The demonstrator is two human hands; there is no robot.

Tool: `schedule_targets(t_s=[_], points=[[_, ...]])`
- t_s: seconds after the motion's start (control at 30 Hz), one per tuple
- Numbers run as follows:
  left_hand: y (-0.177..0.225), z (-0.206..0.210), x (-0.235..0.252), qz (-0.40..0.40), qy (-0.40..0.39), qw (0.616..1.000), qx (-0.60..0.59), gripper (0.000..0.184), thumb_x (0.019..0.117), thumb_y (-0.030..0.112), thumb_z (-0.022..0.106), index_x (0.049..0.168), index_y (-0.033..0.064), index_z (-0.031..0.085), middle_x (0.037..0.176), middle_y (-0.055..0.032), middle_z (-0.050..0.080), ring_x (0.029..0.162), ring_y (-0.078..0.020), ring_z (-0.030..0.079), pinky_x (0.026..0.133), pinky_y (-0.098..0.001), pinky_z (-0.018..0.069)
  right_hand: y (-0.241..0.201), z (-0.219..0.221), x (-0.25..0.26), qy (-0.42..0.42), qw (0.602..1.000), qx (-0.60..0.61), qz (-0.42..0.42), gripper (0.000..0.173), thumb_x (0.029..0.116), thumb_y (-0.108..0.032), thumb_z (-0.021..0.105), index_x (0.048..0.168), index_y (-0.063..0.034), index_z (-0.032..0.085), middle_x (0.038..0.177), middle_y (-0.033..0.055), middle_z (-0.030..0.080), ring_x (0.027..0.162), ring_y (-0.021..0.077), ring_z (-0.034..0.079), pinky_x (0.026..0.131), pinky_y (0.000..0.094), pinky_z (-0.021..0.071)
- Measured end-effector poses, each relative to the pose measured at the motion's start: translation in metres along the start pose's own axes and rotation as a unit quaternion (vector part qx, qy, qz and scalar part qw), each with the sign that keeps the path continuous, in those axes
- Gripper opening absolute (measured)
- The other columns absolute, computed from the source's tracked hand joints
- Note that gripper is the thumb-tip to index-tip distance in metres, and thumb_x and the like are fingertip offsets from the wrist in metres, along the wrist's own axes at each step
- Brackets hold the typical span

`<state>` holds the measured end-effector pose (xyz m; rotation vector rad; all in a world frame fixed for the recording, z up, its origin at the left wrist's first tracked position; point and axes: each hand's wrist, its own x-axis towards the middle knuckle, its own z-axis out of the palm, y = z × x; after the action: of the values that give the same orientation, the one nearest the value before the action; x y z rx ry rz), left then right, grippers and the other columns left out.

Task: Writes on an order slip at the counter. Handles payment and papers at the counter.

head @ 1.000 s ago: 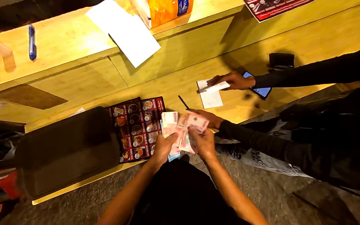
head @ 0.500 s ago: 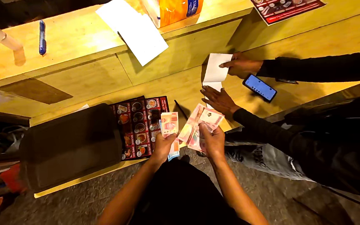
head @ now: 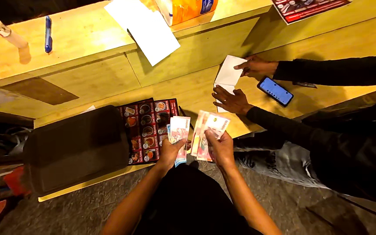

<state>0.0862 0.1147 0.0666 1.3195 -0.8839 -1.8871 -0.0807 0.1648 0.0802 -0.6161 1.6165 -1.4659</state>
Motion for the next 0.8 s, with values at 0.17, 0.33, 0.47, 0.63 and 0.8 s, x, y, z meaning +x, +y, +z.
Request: schedule_targets(t_s=[0.17, 0.33, 0.47, 0.63, 0.8], points=[[-0.004, 0.005, -0.002, 0.006, 0.014, 1.000, 0.026, 0.027, 0.0880, -0.010, 0.067, 0.114, -0.0062, 0.059, 0.093, -0.0108, 0.073, 0.081, -0.0156, 0.072, 0.073, -0.0326, 0.0624, 0.012, 0.018, -0.007, -0.084, 0.996, 0.001, 0.031, 0.015, 0.0939, -0.007, 0.072, 0.105, 0.0035, 0.070, 0.087, 0.0097, 0.075, 0.076, 0.0151, 0.073, 0.072, 0.0333, 0.0634], [-0.002, -0.001, 0.000, 0.000, 0.002, 1.000, 0.015, 0.028, 0.0955, 0.000, 0.066, 0.120, -0.0087, 0.057, 0.099, -0.0139, 0.073, 0.087, -0.0191, 0.073, 0.081, -0.0348, 0.0629, 0.007, 0.002, 0.006, 0.047, 0.999, -0.002, 0.011, 0.021, 0.0991, -0.010, 0.066, 0.115, 0.0036, 0.061, 0.085, 0.0091, 0.071, 0.066, 0.0151, 0.069, 0.060, 0.0327, 0.0611], [-0.002, -0.002, -0.001, 0.009, 0.007, 1.000, 0.022, 0.032, 0.0901, -0.005, 0.071, 0.119, -0.0083, 0.058, 0.100, -0.0133, 0.073, 0.090, -0.0181, 0.073, 0.084, -0.0344, 0.0626, -0.001, 0.004, -0.002, -0.036, 0.999, 0.010, 0.027, 0.019, 0.0944, -0.006, 0.070, 0.111, 0.0033, 0.066, 0.088, 0.0098, 0.075, 0.076, 0.0167, 0.074, 0.070, 0.0344, 0.0641], [-0.006, 0.005, -0.003, 0.016, 0.001, 0.999, 0.031, 0.027, 0.0896, -0.007, 0.069, 0.115, -0.0068, 0.061, 0.097, -0.0108, 0.073, 0.087, -0.0160, 0.073, 0.079, -0.0335, 0.0628, 0.013, 0.018, -0.004, -0.058, 0.997, -0.027, 0.033, 0.015, 0.0960, -0.010, 0.070, 0.105, 0.0021, 0.070, 0.084, 0.0081, 0.074, 0.071, 0.0131, 0.071, 0.067, 0.0314, 0.0618], [-0.005, -0.003, 0.000, 0.016, -0.003, 1.000, 0.013, 0.025, 0.0950, -0.002, 0.065, 0.118, -0.0085, 0.058, 0.095, -0.0133, 0.075, 0.085, -0.0183, 0.074, 0.081, -0.0348, 0.0628, 0.002, -0.003, 0.008, 0.030, 0.999, -0.013, 0.020, 0.021, 0.0990, -0.011, 0.067, 0.114, 0.0031, 0.064, 0.086, 0.0100, 0.073, 0.067, 0.0165, 0.071, 0.062, 0.0340, 0.0626]])
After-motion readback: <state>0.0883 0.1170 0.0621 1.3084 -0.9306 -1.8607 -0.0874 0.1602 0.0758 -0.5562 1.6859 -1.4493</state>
